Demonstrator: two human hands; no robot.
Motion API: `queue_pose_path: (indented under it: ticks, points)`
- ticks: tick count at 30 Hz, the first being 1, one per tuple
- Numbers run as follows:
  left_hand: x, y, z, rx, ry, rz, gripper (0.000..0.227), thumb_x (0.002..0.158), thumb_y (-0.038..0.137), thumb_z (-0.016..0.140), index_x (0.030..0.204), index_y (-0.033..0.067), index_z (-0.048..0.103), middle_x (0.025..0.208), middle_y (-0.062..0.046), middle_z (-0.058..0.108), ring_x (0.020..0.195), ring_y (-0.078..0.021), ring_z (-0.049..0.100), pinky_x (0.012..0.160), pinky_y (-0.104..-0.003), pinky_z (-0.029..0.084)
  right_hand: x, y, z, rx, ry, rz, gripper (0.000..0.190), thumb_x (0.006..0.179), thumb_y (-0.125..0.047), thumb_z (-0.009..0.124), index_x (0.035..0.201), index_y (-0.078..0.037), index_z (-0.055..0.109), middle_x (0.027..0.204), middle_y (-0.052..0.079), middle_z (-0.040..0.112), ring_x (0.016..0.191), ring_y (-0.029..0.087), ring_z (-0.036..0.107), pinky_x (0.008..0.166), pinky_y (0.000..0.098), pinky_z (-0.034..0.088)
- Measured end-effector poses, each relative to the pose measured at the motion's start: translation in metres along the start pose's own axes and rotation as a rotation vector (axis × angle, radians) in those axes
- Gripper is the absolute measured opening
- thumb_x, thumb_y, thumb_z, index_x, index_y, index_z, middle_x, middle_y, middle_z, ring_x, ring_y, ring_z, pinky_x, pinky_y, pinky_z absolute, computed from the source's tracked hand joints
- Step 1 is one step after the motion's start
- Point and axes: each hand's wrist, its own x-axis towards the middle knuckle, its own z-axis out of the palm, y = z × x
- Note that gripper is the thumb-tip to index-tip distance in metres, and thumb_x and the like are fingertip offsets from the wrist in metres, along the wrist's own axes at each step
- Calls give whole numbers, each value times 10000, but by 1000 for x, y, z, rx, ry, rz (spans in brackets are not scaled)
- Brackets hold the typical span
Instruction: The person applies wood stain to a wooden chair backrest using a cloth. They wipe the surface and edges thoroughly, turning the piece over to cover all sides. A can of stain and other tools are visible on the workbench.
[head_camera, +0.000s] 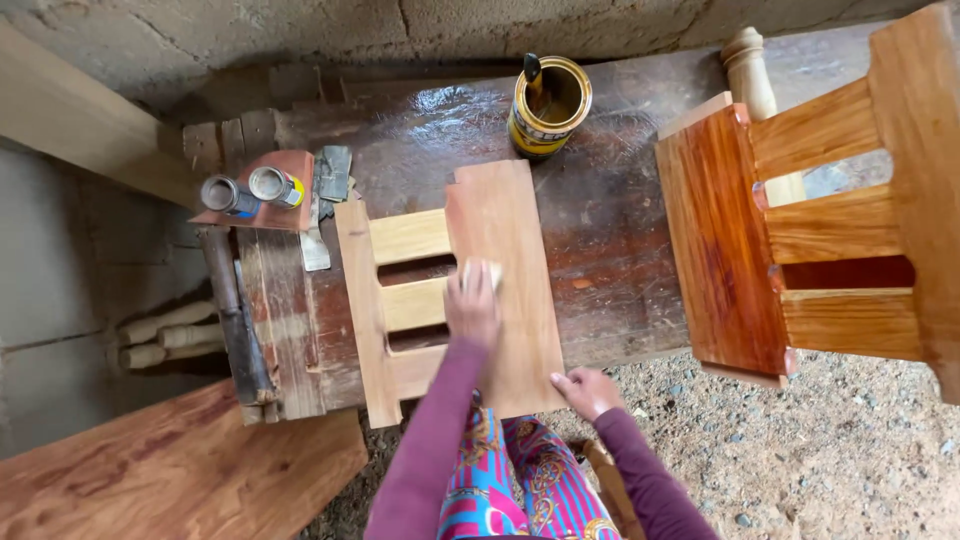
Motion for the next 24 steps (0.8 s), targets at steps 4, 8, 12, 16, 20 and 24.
queue_pose_path:
  ticks: [4, 8, 12, 16, 20, 24]
  points:
    - [57, -10, 3, 8, 5, -68, 510, 799, 60, 669, 1298, -38, 640, 1422, -165, 574, 1191, -422, 517, 1016, -516, 453, 1, -60, -59, -194, 186, -47, 607, 804, -566, 759, 1150, -69, 734, 891, 74, 734, 811, 186, 712, 766, 340, 579]
    - [-64, 33, -19, -211, -62, -24, 664, 694, -24, 715, 1344, -86, 590, 1388, -307, 561, 1235, -463, 508, 1024, -580, 481, 25, -147, -123, 105, 574, -433, 914, 671, -381, 938, 1395, 8, 538, 1090, 120, 679, 887, 218, 665, 768, 361, 586]
    - [-58, -2, 28, -130, -26, 155, 515, 772, 74, 737, 1273, 38, 628, 1349, -143, 638, 1228, -409, 519, 1045, -597, 486, 58, -235, -168, 114, 693, -565, 1177, 620, -320, 991, 1566, -8, 365, 1353, 191, 545, 1129, 290, 564, 937, 414, 535]
    - [80, -37, 22, -72, -40, -35, 508, 812, 121, 726, 1298, -11, 660, 1388, -142, 581, 1210, -409, 520, 997, -508, 470, 110, -286, -189, -88, 874, -779, 1336, 627, -413, 1044, 1614, -15, 236, 1544, 252, 398, 1433, 406, 406, 1201, 499, 361]
    - [106, -43, 31, -33, 95, -3, 527, 738, 98, 700, 1258, 15, 673, 1395, -106, 590, 1203, -401, 525, 960, -502, 464, 129, -327, -195, -185, 914, -788, 1421, 530, -442, 1057, 1602, -59, 207, 1548, 238, 377, 1405, 429, 370, 1180, 521, 315]
    - [106, -45, 38, -39, 92, 6, 489, 787, 116, 714, 1262, 12, 667, 1396, -117, 591, 1198, -407, 522, 942, -507, 461, 134, -337, -195, -179, 865, -634, 1399, 541, -416, 1033, 1627, -116, 204, 1498, 184, 435, 1362, 392, 418, 1147, 519, 352]
